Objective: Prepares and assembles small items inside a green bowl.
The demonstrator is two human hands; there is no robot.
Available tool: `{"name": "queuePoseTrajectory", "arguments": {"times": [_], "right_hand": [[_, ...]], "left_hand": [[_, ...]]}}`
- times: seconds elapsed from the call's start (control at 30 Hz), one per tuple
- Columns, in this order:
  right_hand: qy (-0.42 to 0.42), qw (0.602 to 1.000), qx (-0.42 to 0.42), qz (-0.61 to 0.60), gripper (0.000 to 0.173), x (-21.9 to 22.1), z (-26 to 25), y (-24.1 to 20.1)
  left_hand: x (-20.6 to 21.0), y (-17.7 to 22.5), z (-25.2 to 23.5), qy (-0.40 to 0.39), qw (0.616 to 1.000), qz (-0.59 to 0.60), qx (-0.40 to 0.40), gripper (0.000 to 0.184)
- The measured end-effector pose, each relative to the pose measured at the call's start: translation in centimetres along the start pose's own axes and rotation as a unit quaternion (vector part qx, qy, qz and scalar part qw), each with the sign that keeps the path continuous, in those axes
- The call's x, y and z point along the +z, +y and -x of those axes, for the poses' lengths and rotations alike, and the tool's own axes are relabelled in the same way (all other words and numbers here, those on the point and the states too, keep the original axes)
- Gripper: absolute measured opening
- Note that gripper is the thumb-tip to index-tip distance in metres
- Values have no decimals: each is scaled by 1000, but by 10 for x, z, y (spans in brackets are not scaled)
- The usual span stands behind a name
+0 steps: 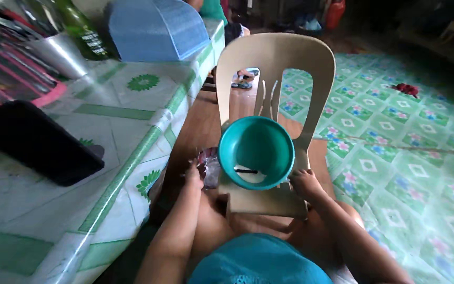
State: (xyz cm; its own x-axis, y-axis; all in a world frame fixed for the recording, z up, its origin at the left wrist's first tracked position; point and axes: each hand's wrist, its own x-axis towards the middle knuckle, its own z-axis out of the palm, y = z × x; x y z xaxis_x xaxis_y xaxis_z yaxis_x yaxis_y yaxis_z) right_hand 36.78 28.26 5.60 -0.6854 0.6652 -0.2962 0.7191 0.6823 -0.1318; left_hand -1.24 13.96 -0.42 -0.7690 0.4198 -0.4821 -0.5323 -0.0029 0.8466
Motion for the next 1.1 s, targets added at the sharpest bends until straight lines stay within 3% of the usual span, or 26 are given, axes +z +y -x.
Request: {"name": "queuePoseTrajectory", "arguments": {"times": [0.27,0.43,0.53,0.63,0.8,0.9,1.03,1.1], "right_hand": [[27,999,-18,18,23,-4,2,-2],[43,998,-41,17,33,-5,0,0],[67,995,-65,37,29,-8,4,1],[122,985,-110,56,21,-7,12,4],[195,954,-211,83,17,-22,25,-3],[122,964,-221,85,21,-59,28,-22],[77,963,-239,99,27,-106,20,-54],[103,949,-275,112,26,-121,15,-71]], "left_hand": [[3,-1,4,-3,1000,-22,5,46],[3,-2,2,-6,1000,-3,3,44],[3,-1,3,1,1000,-3,5,45],[3,0,6,28,992,-85,90,44],[10,16,34,7,930,-166,327,44],[22,20,64,-51,867,-192,457,37],[44,31,100,-181,820,-276,468,32],[56,37,110,-230,759,-335,509,30]]}}
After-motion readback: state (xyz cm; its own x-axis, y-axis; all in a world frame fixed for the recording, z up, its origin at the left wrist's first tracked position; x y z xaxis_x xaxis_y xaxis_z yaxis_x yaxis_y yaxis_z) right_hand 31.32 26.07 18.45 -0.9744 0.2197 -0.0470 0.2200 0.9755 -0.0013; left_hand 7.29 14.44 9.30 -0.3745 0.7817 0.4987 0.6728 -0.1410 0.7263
